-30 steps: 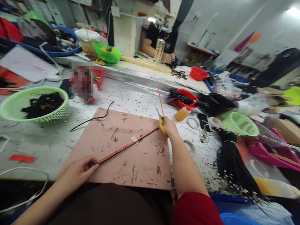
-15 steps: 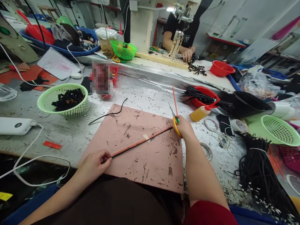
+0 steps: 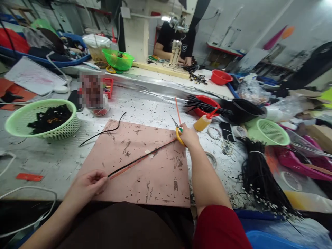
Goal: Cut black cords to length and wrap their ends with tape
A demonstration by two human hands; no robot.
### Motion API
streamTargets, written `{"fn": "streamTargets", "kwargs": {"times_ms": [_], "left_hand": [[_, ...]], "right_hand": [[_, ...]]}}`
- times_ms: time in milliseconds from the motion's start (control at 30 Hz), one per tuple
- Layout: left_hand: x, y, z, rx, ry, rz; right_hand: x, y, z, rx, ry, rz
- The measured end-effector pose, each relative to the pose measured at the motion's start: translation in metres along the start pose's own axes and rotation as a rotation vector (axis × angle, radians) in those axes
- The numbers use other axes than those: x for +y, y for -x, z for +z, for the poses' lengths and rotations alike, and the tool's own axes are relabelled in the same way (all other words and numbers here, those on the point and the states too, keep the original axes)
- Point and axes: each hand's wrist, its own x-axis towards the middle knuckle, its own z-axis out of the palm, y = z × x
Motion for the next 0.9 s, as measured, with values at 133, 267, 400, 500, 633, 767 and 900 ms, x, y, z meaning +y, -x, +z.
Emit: {"fn": "streamTargets", "kwargs": {"times_ms": [133, 267, 400, 500, 633, 767, 900], "left_hand": [[0.013, -0.010, -0.006, 0.201, 0.451, -0.192], [0.035, -0.014, 0.000, 0.187, 0.676, -0.233], [0.045, -0.010, 0.017, 0.118, 0.675, -0.236], [0.044, -0.008, 0.027, 0.078, 0.676, -0.238], [0.048, -0.008, 0.037, 0.052, 0.760, -0.251], [0.056, -0.009, 0.050, 0.015, 0.809, -0.183], [0.060, -0.003, 0.063, 0.008, 0.834, -0.133]], "right_hand": [[-0.002, -0.004, -0.004, 0.038, -0.032, 0.046], [-0.005, -0.001, -0.006, 0.051, -0.097, 0.005], [0.016, 0.013, -0.018, 0.095, -0.184, 0.036], [0.053, 0.034, -0.026, 0.160, -0.225, 0.174], [0.087, 0.061, -0.013, 0.173, -0.299, 0.351], [0.074, 0.073, 0.016, 0.276, -0.484, 0.393], [0.013, 0.094, 0.035, 0.387, -0.753, 0.262]]}}
